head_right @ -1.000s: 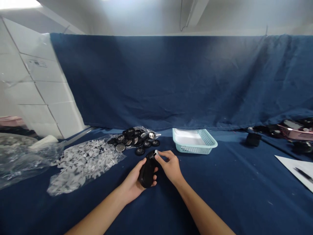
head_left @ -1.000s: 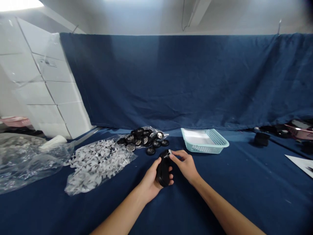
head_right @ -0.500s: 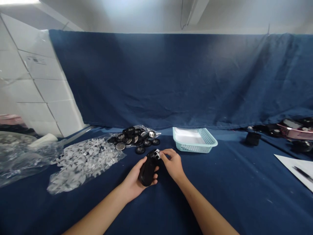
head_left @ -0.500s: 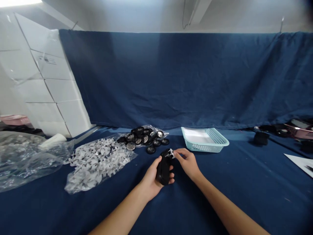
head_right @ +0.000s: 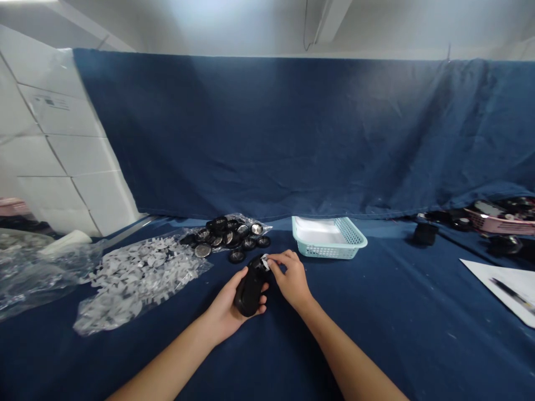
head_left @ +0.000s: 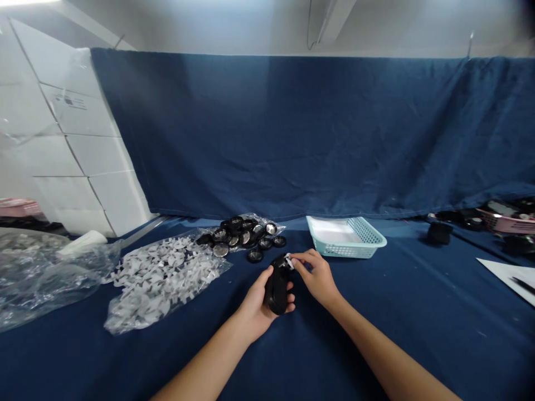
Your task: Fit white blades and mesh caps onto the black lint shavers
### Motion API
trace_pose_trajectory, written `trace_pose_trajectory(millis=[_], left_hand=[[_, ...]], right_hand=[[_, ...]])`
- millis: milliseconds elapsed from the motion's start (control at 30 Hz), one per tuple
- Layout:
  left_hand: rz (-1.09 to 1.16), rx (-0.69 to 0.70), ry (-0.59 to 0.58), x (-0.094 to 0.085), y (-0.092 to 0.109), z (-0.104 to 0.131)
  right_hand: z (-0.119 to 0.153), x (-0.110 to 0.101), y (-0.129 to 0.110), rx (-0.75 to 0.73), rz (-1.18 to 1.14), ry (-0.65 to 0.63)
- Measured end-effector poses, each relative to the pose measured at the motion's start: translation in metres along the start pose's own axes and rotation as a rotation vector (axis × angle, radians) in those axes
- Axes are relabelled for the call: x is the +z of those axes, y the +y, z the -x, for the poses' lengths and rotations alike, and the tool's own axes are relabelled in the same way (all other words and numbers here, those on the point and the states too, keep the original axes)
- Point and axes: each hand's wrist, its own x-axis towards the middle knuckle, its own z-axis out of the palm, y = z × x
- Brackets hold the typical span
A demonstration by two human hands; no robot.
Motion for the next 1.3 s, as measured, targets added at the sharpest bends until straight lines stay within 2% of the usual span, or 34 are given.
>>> trace_pose_trajectory(millis=[367,667,1033,1300], left_hand=[[-0.002,0.024,-0.017,-0.003,-0.001,-0.002],[-0.045,0.042,-0.066,-0.005,-0.002,-0.004],[-0.018,0.025,-0.056,-0.004,-0.002,-0.002],[0.011,0.024,-0.052,-0.006,-0.002,-0.004]], right_hand=[[0.000,0.010,0.006,0.051,-0.066,0.041],[-0.004,0.002,0.005,0.056,-0.036,0.128],[-0.005,-0.013,-0.013,-0.145,0.096,0.026],[-0.005,-0.017,-0.009,-0.235,0.077,-0.066]])
